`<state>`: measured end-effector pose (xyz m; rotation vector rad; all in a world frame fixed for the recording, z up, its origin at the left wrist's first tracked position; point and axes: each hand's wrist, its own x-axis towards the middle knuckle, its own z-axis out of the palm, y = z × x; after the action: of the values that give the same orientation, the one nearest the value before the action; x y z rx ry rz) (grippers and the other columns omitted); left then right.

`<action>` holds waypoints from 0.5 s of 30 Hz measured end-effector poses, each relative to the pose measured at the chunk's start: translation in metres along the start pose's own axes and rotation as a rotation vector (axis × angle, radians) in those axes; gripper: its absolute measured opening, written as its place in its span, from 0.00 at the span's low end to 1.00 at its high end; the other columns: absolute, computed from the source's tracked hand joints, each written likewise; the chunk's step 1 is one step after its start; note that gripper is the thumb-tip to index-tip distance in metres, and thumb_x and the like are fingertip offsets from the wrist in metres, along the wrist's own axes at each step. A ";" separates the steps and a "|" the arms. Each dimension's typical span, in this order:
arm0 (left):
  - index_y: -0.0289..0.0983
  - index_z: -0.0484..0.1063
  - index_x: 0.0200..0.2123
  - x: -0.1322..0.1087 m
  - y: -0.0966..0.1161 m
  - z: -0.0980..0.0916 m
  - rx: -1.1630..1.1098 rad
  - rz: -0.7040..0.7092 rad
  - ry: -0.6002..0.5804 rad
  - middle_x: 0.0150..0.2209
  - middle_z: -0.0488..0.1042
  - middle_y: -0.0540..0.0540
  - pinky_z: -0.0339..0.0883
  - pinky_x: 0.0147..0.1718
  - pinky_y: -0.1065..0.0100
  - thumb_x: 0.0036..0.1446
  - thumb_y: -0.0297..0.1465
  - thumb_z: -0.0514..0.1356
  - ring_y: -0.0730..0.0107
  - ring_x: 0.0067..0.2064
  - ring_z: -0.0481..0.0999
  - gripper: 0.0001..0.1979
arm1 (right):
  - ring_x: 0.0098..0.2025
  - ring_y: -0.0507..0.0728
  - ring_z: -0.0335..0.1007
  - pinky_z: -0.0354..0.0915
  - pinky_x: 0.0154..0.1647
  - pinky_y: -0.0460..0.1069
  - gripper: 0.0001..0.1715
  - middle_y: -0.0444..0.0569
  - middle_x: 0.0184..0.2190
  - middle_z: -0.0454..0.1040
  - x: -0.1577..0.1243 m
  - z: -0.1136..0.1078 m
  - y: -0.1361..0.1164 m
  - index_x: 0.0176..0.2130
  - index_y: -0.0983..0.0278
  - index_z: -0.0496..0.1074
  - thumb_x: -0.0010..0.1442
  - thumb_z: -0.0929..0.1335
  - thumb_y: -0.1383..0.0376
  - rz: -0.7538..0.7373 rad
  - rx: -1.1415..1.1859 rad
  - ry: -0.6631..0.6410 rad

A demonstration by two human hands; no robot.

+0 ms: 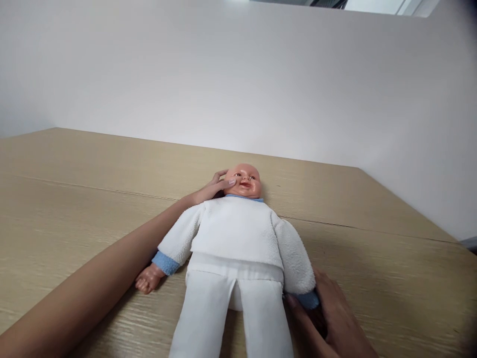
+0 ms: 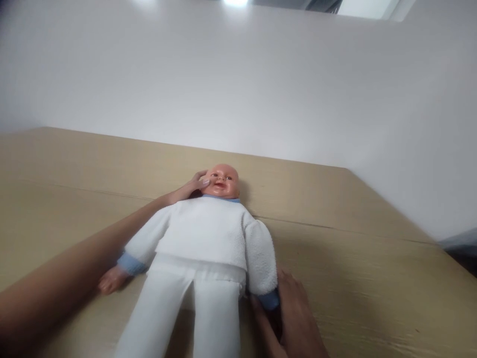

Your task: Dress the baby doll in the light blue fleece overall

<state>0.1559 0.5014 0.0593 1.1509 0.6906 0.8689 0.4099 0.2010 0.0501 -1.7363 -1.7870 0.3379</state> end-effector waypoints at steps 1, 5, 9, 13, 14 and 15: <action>0.43 0.57 0.71 0.001 0.000 0.000 -0.004 0.001 0.011 0.69 0.70 0.34 0.63 0.71 0.45 0.53 0.47 0.78 0.40 0.71 0.71 0.50 | 0.57 0.67 0.79 0.78 0.56 0.59 0.23 0.56 0.58 0.80 0.000 0.000 0.001 0.63 0.56 0.71 0.74 0.67 0.52 0.007 0.004 -0.028; 0.43 0.54 0.72 0.004 -0.004 -0.002 -0.016 0.018 0.049 0.68 0.71 0.32 0.64 0.70 0.43 0.52 0.47 0.78 0.39 0.68 0.74 0.53 | 0.57 0.68 0.78 0.78 0.56 0.60 0.22 0.57 0.58 0.80 -0.002 0.001 0.004 0.63 0.56 0.70 0.75 0.66 0.51 0.033 0.012 -0.059; 0.43 0.55 0.72 0.008 -0.008 -0.006 -0.011 0.032 0.083 0.68 0.71 0.32 0.65 0.69 0.43 0.52 0.48 0.79 0.40 0.67 0.75 0.53 | 0.59 0.69 0.77 0.76 0.59 0.62 0.23 0.57 0.59 0.79 -0.001 0.002 0.002 0.63 0.56 0.69 0.75 0.66 0.50 0.045 0.026 -0.046; 0.43 0.60 0.70 0.010 -0.012 -0.010 -0.033 0.033 0.096 0.62 0.76 0.35 0.67 0.67 0.43 0.49 0.47 0.81 0.40 0.65 0.77 0.52 | 0.58 0.69 0.77 0.77 0.58 0.63 0.25 0.58 0.59 0.78 -0.001 0.002 0.003 0.63 0.57 0.69 0.74 0.67 0.49 0.073 0.036 -0.052; 0.44 0.61 0.69 0.011 -0.013 -0.011 -0.060 0.037 0.091 0.61 0.77 0.36 0.67 0.67 0.44 0.48 0.48 0.81 0.41 0.64 0.77 0.51 | 0.59 0.70 0.77 0.77 0.58 0.63 0.27 0.58 0.59 0.78 -0.002 0.002 0.004 0.64 0.56 0.68 0.73 0.68 0.48 0.078 0.034 -0.046; 0.44 0.63 0.68 0.012 -0.015 -0.012 -0.090 0.041 0.078 0.61 0.77 0.37 0.67 0.67 0.45 0.48 0.49 0.81 0.42 0.65 0.77 0.50 | 0.60 0.70 0.76 0.76 0.59 0.64 0.29 0.58 0.60 0.77 -0.002 0.002 0.005 0.65 0.56 0.68 0.73 0.68 0.47 0.082 0.031 -0.036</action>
<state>0.1554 0.5151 0.0417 1.0587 0.6867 0.9739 0.4127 0.2002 0.0448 -1.7955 -1.7292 0.4315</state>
